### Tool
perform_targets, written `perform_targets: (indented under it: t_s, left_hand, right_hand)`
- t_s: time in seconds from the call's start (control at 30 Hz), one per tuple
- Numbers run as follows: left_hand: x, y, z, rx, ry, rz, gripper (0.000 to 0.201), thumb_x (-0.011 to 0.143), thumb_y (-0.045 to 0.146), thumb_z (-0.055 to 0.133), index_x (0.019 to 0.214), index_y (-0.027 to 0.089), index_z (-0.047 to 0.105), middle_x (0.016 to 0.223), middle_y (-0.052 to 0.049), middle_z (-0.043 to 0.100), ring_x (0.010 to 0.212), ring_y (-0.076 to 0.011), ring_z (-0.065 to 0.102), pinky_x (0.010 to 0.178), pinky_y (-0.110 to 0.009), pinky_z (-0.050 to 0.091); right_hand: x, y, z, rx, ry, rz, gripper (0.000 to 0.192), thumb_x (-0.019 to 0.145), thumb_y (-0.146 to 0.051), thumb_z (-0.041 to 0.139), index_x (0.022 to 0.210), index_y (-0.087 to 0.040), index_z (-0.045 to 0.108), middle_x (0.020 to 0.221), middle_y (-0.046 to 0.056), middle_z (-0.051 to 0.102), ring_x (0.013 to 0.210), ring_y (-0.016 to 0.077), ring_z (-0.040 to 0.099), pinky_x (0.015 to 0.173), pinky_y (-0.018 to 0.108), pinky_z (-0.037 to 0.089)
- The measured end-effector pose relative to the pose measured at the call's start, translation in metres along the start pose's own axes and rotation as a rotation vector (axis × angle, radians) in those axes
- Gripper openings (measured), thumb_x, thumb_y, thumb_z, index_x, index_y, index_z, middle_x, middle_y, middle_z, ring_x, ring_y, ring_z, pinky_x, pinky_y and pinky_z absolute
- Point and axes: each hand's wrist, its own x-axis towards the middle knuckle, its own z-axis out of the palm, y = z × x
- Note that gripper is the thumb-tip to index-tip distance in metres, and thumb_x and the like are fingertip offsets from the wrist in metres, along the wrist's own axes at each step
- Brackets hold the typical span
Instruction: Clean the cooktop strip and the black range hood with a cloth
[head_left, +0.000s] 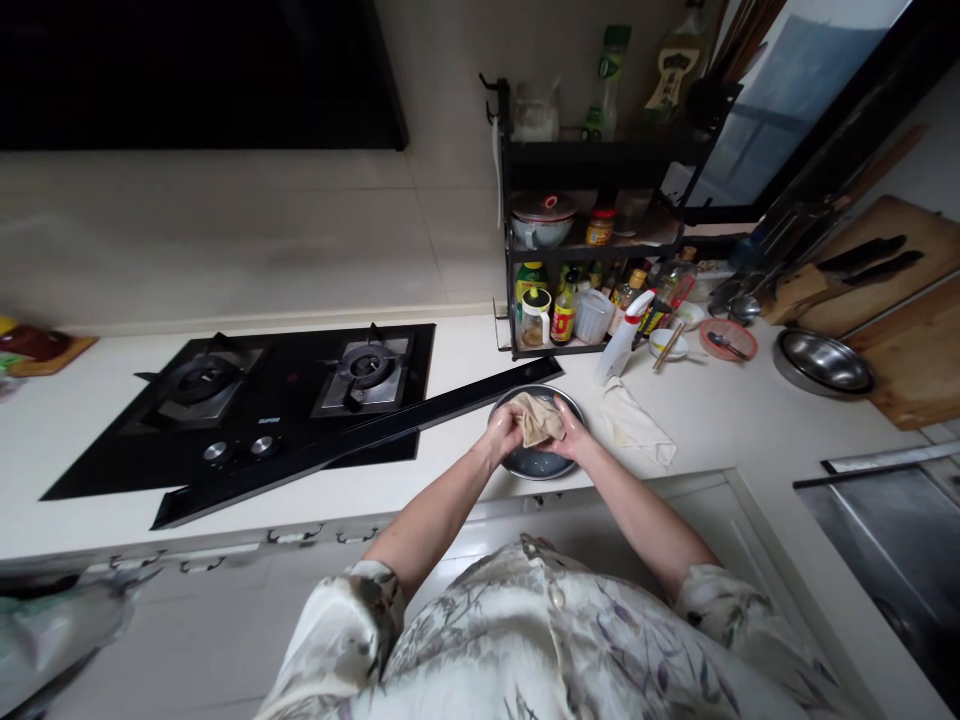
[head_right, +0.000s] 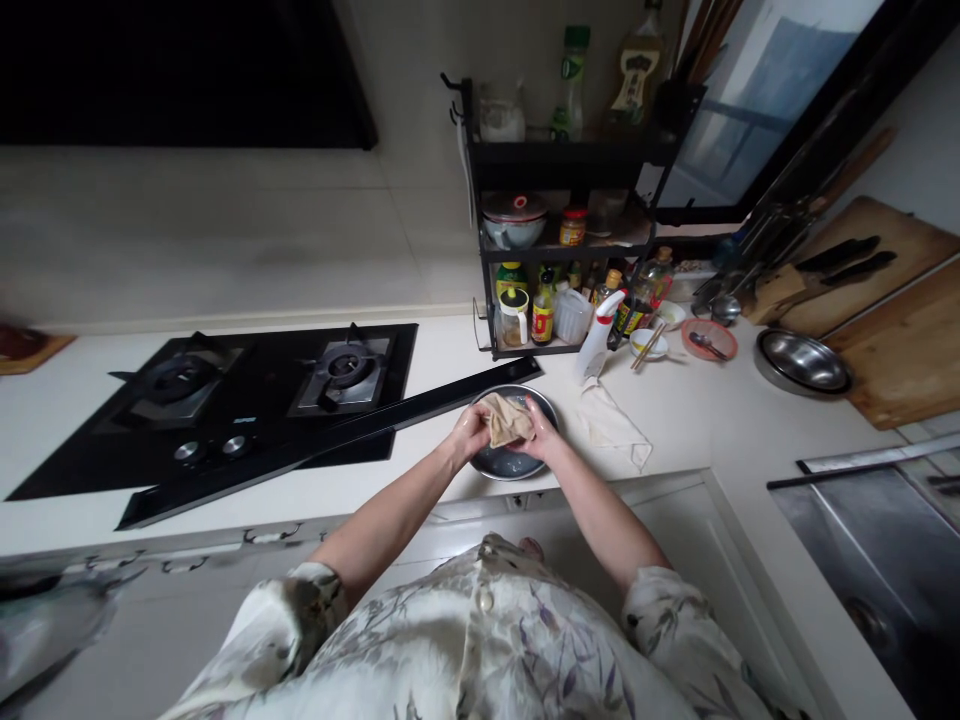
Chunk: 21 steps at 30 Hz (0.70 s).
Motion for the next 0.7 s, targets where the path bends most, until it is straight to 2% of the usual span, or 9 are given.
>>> perform_targets:
  t_s: [0.03,0.1,0.2,0.27,0.37,0.47,0.53,0.63,0.7]
  left_hand:
    - [0.001,0.001,0.002,0.028,0.000,-0.020,0.032,0.056,0.012,0.056,0.087,0.012,0.065,0.088,-0.014,0.074,0.089,-0.0281,0.074,0.090,-0.045,0.062]
    - [0.004,0.003,0.005,0.095,0.001,-0.042,0.020,0.058,0.015,0.055,0.078,0.016,0.060,0.079,-0.011,0.070,0.080,-0.0253,0.073,0.085,-0.042,0.063]
    - [0.005,0.008,0.007,0.222,-0.015,-0.075,0.007,0.067,0.021,0.056,0.073,0.019,0.053,0.070,-0.007,0.063,0.066,-0.0225,0.067,0.072,-0.039,0.062]
    - [0.003,0.010,0.006,0.338,-0.046,-0.108,0.012,0.074,0.029,0.056,0.076,0.017,0.057,0.072,-0.009,0.064,0.063,-0.0232,0.065,0.064,-0.039,0.060]
    - [-0.004,0.012,0.001,0.543,-0.071,-0.093,0.021,0.079,0.035,0.063,0.083,0.015,0.063,0.081,-0.012,0.068,0.070,-0.0253,0.068,0.067,-0.039,0.058]
    - [-0.014,0.014,-0.007,0.748,-0.056,0.034,0.027,0.071,0.024,0.076,0.094,0.013,0.066,0.102,-0.014,0.070,0.099,-0.0314,0.070,0.089,-0.043,0.057]
    - [-0.020,0.017,-0.013,0.845,-0.074,0.145,0.049,0.062,0.013,0.080,0.110,0.015,0.069,0.127,-0.015,0.066,0.128,-0.0354,0.059,0.111,-0.048,0.047]
    - [-0.023,0.022,-0.022,1.079,-0.335,0.398,0.075,0.057,0.003,0.080,0.129,0.021,0.070,0.156,-0.014,0.052,0.153,-0.0364,0.034,0.129,-0.053,0.019]
    - [-0.020,0.024,-0.028,1.237,-0.523,0.597,0.068,0.065,0.006,0.080,0.129,0.026,0.073,0.157,-0.014,0.052,0.156,-0.0368,0.030,0.130,-0.056,0.009]
  right_hand:
    - [-0.001,0.001,0.002,0.044,-0.070,-0.007,0.053,0.103,-0.062,0.040,0.131,-0.022,0.059,0.101,0.009,0.072,0.084,0.0203,0.069,0.074,0.037,0.059]
    - [-0.003,0.006,0.005,0.024,-0.157,-0.097,0.050,0.098,-0.053,0.058,0.141,-0.028,0.053,0.106,0.006,0.073,0.079,0.0176,0.069,0.068,0.031,0.058]
    - [-0.001,0.015,0.007,-0.184,-0.159,-0.233,0.072,0.078,-0.026,0.081,0.143,-0.032,0.050,0.097,-0.001,0.072,0.061,0.0113,0.062,0.052,0.020,0.049]
    - [0.003,0.019,0.006,-0.283,-0.106,-0.219,0.063,0.071,-0.015,0.081,0.129,-0.024,0.058,0.078,-0.004,0.069,0.051,0.0090,0.056,0.043,0.015,0.037]
    - [0.009,0.019,-0.001,-0.301,-0.061,-0.099,0.031,0.069,-0.011,0.072,0.098,-0.015,0.061,0.060,-0.002,0.061,0.044,0.0090,0.051,0.038,0.016,0.026]
    - [0.009,0.013,-0.009,-0.262,-0.104,-0.047,0.025,0.067,-0.012,0.068,0.087,-0.016,0.055,0.061,-0.001,0.060,0.045,0.0074,0.049,0.039,0.015,0.022]
    - [0.005,0.008,-0.013,-0.233,-0.159,-0.033,0.027,0.066,-0.014,0.068,0.086,-0.017,0.050,0.065,-0.002,0.059,0.047,0.0049,0.047,0.041,0.013,0.021]
    - [-0.001,0.001,-0.013,-0.242,-0.267,0.001,0.032,0.065,-0.017,0.071,0.084,-0.018,0.045,0.067,-0.004,0.054,0.048,0.0027,0.043,0.042,0.011,0.016]
    - [-0.003,-0.003,-0.012,-0.290,-0.349,0.044,0.035,0.064,-0.018,0.074,0.084,-0.018,0.046,0.064,-0.006,0.049,0.048,0.0026,0.041,0.042,0.011,0.015]
